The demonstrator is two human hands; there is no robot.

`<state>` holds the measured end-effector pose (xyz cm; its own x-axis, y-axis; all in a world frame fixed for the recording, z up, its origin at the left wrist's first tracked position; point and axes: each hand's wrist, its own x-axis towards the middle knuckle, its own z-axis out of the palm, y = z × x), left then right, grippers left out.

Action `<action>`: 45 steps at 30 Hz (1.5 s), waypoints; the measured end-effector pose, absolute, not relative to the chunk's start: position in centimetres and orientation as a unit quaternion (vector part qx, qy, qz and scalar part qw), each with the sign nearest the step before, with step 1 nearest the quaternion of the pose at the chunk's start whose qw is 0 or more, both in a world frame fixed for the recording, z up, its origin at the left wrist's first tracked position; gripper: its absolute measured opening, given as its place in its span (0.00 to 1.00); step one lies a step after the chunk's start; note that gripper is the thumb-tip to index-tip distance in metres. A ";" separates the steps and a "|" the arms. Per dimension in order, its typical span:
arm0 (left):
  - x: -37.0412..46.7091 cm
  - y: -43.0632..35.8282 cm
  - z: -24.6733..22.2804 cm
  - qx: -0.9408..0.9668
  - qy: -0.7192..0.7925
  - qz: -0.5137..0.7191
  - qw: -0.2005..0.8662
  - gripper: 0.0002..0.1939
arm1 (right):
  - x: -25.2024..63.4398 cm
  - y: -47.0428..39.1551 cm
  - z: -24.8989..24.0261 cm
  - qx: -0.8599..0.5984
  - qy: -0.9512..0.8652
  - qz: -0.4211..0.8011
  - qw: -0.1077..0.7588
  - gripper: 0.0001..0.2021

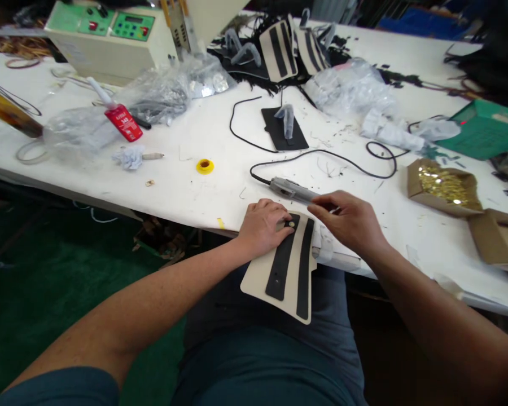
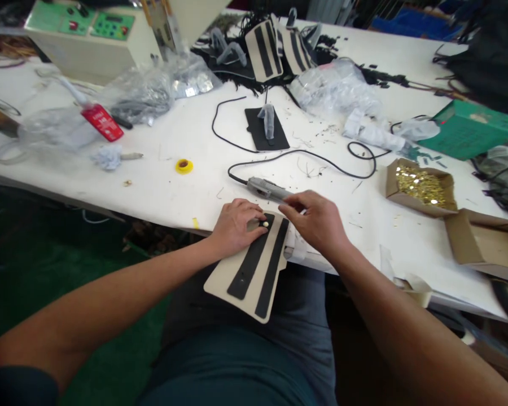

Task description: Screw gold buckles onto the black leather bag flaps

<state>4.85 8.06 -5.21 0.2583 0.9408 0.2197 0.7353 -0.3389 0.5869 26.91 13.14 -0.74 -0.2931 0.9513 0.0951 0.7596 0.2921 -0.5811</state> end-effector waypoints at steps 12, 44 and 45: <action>5.2 8.0 -5.2 0.769 0.537 0.295 0.183 0.09 | 29.1 17.9 -1.1 -0.532 -0.829 0.140 0.103 0.17; 5.2 8.1 -4.8 0.762 0.545 0.287 0.197 0.09 | 19.6 12.2 -1.8 -0.432 -0.556 0.411 0.578 0.21; 5.1 8.1 -4.8 0.763 0.546 0.285 0.198 0.08 | 19.6 12.1 -1.8 -0.438 -0.558 0.408 0.575 0.22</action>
<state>5.13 8.14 -4.78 0.2419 0.9452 0.2192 0.7193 -0.3263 0.6133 19.60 12.15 -1.77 0.0440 0.9576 0.2846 0.0196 0.2840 -0.9586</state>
